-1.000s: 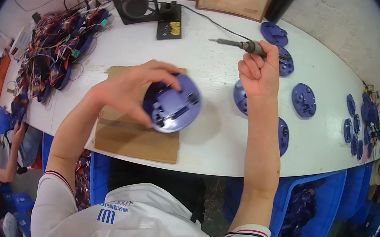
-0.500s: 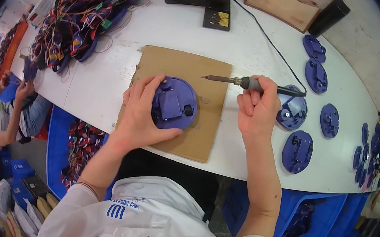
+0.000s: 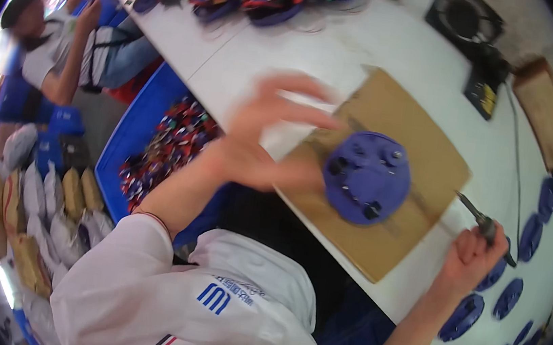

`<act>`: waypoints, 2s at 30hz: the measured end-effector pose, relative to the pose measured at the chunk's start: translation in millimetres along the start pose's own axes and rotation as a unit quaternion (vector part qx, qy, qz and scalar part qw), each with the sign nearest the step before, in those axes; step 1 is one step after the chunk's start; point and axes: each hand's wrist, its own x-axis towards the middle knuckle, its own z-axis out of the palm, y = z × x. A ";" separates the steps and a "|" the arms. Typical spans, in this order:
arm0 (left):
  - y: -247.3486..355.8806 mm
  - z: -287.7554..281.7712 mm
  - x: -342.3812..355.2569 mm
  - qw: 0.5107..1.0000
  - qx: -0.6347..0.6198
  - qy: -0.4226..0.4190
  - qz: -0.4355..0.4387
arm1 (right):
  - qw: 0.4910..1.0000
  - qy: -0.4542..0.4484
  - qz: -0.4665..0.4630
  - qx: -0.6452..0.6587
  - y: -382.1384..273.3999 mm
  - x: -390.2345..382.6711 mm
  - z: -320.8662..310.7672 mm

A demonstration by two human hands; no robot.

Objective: Soldering wires and electrical components onto circular plastic bases at a workshop bench.

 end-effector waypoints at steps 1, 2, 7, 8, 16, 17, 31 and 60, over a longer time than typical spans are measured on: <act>-13.8 -19.8 -25.0 0.984 0.028 0.173 -0.031 | 1.000 -0.006 0.002 0.002 -2.7 2.8 -3.8; -31.5 -44.1 -39.0 0.929 0.014 0.367 -0.053 | 1.000 -0.008 0.000 0.004 -7.1 4.0 -8.3; -75.9 -194.3 -194.5 0.736 0.048 0.574 -0.354 | 0.999 -0.029 0.016 0.010 -13.8 19.7 -16.1; -77.6 -213.2 -231.9 0.743 0.233 0.487 -0.396 | 0.999 -0.034 0.020 0.011 -14.5 21.1 -16.2; -63.8 -218.1 -432.3 0.592 0.544 0.005 -0.594 | 1.000 0.003 -0.002 -0.014 -15.2 22.7 -0.4; -66.5 -208.0 -439.7 0.595 0.541 0.004 -0.595 | 1.000 0.004 -0.007 -0.020 -14.2 22.8 -1.5; -3.0 -300.9 -299.9 0.673 -0.370 0.235 -0.596 | 0.999 -0.008 0.042 0.015 -8.9 15.3 10.2; -58.3 -73.7 47.7 0.789 0.464 -0.401 -0.032 | 0.998 0.039 -0.003 0.056 -1.0 -9.5 45.4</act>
